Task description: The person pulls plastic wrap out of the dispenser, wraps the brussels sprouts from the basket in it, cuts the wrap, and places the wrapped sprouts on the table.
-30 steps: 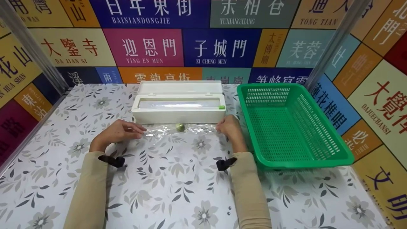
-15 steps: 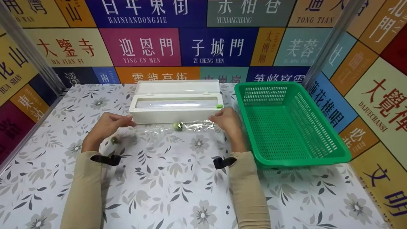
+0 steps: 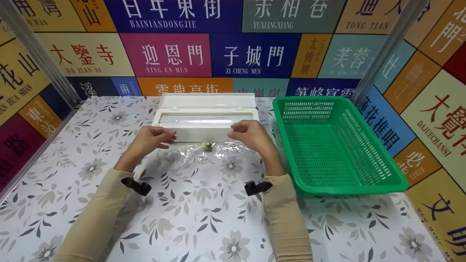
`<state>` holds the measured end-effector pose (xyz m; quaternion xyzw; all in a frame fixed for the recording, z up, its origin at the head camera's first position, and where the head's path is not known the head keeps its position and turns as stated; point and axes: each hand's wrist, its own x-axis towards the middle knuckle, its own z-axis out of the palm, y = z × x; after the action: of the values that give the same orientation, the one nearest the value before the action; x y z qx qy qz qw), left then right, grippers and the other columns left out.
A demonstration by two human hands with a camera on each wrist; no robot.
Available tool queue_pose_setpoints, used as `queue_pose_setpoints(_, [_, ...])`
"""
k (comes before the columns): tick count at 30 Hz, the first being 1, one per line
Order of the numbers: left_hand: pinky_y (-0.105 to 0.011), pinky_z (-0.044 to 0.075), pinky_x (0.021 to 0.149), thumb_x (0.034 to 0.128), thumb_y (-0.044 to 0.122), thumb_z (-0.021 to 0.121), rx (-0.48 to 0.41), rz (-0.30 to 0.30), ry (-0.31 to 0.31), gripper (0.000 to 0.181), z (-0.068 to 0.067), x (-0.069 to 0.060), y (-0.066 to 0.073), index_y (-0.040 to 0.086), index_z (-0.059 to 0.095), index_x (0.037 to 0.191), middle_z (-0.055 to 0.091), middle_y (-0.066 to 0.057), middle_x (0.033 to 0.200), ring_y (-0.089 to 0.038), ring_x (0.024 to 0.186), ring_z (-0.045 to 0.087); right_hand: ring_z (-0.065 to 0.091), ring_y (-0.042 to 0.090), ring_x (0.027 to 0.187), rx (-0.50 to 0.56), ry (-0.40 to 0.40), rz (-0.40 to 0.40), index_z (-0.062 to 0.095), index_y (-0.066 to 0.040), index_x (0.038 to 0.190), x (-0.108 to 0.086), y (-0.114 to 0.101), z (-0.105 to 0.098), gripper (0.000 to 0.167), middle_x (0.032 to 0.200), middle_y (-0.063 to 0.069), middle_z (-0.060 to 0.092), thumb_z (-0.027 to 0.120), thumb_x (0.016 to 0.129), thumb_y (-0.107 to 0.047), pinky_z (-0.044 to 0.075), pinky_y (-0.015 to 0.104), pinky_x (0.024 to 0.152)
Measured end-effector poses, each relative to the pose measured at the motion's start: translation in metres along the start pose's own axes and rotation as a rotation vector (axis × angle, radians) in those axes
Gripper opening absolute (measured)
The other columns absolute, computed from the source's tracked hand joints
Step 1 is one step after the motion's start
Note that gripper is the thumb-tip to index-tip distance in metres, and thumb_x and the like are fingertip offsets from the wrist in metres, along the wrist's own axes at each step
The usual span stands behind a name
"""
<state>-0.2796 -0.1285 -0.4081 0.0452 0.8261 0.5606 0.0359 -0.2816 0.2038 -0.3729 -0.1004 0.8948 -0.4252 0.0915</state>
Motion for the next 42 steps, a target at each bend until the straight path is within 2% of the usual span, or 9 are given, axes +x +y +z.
queue_pose_setpoints(4, [-0.029, 0.062, 0.078, 0.0948, 0.019, 0.070, 0.044, 0.041, -0.001, 0.023, 0.016, 0.011, 0.006, 0.002, 0.076, 0.109, 0.077, -0.017, 0.106, -0.025, 0.094, 0.073, 0.060, 0.035, 0.126, -0.022, -0.048, -0.092, 0.062, -0.004, 0.133, 0.012, 0.005, 0.014, 0.045, 0.133, 0.018, 0.065, 0.070, 0.095, -0.027, 0.053, 0.050, 0.104])
queue_pose_setpoints(7, [-0.023, 0.058, 0.073, 0.0925, 0.019, 0.073, 0.112, 0.072, -0.006, 0.020, 0.026, 0.018, 0.008, 0.005, 0.078, 0.106, 0.077, -0.014, 0.104, -0.022, 0.091, 0.073, 0.061, 0.036, 0.125, -0.067, -0.047, -0.110, 0.064, -0.006, 0.132, 0.022, 0.009, 0.024, 0.043, 0.133, 0.015, 0.066, 0.071, 0.094, -0.027, 0.053, 0.051, 0.103])
queue_pose_setpoints(10, [-0.019, 0.055, 0.071, 0.0900, 0.018, 0.076, 0.164, 0.063, -0.013, 0.018, 0.036, 0.024, 0.006, 0.006, 0.079, 0.104, 0.078, -0.012, 0.104, -0.020, 0.092, 0.074, 0.061, 0.034, 0.124, -0.096, -0.041, -0.113, 0.066, -0.009, 0.131, 0.030, 0.011, 0.035, 0.041, 0.132, 0.013, 0.067, 0.071, 0.094, -0.026, 0.053, 0.050, 0.104])
queue_pose_setpoints(14, [-0.023, 0.059, 0.082, 0.0869, 0.012, 0.078, 0.176, 0.036, -0.048, 0.019, 0.054, 0.031, 0.000, 0.006, 0.078, 0.105, 0.077, -0.011, 0.108, -0.022, 0.102, 0.073, 0.061, 0.032, 0.125, -0.126, -0.067, -0.177, 0.067, -0.009, 0.130, 0.038, 0.012, 0.051, 0.039, 0.133, 0.012, 0.068, 0.072, 0.093, -0.019, 0.051, 0.050, 0.106])
queue_pose_setpoints(18, [-0.031, 0.058, 0.095, 0.0842, 0.005, 0.077, 0.231, 0.092, -0.099, 0.022, 0.071, 0.036, -0.006, 0.005, 0.077, 0.106, 0.076, -0.010, 0.113, -0.025, 0.110, 0.071, 0.062, 0.035, 0.124, -0.172, -0.118, -0.301, 0.066, -0.004, 0.129, 0.045, 0.013, 0.065, 0.040, 0.133, 0.015, 0.067, 0.073, 0.090, -0.008, 0.051, 0.050, 0.107])
queue_pose_setpoints(20, [-0.032, 0.058, 0.096, 0.0828, 0.001, 0.076, 0.252, 0.113, -0.109, 0.024, 0.076, 0.038, -0.009, 0.005, 0.077, 0.106, 0.076, -0.010, 0.112, -0.026, 0.109, 0.071, 0.063, 0.035, 0.123, -0.193, -0.135, -0.322, 0.066, -0.003, 0.128, 0.048, 0.012, 0.071, 0.042, 0.131, 0.016, 0.067, 0.075, 0.087, -0.006, 0.051, 0.048, 0.108])
queue_pose_setpoints(29, [-0.030, 0.059, 0.092, 0.0801, -0.001, 0.077, 0.291, 0.076, -0.072, 0.024, 0.078, 0.046, -0.009, 0.007, 0.078, 0.102, 0.078, -0.010, 0.106, -0.024, 0.102, 0.073, 0.068, 0.029, 0.113, -0.266, -0.128, -0.230, 0.069, -0.007, 0.124, 0.061, 0.007, 0.082, 0.036, 0.124, 0.011, 0.072, 0.074, 0.089, -0.012, 0.054, 0.043, 0.102])
queue_pose_setpoints(35, [-0.030, 0.060, 0.089, 0.0780, -0.005, 0.077, 0.266, 0.125, -0.077, 0.026, 0.076, 0.044, -0.013, 0.006, 0.078, 0.102, 0.078, -0.012, 0.102, -0.026, 0.099, 0.073, 0.070, 0.027, 0.104, -0.314, -0.079, -0.247, 0.073, -0.009, 0.117, 0.061, 0.010, 0.089, 0.034, 0.114, 0.010, 0.075, 0.080, 0.086, -0.019, 0.057, 0.041, 0.095])
queue_pose_setpoints(42, [-0.030, 0.058, 0.094, 0.0800, -0.004, 0.075, 0.292, 0.126, -0.165, 0.028, 0.073, 0.042, -0.012, 0.006, 0.077, 0.107, 0.077, -0.012, 0.106, -0.026, 0.104, 0.071, 0.069, 0.028, 0.097, -0.345, -0.072, -0.261, 0.073, -0.005, 0.108, 0.060, 0.011, 0.092, 0.030, 0.104, 0.011, 0.075, 0.083, 0.080, -0.012, 0.056, 0.042, 0.091])
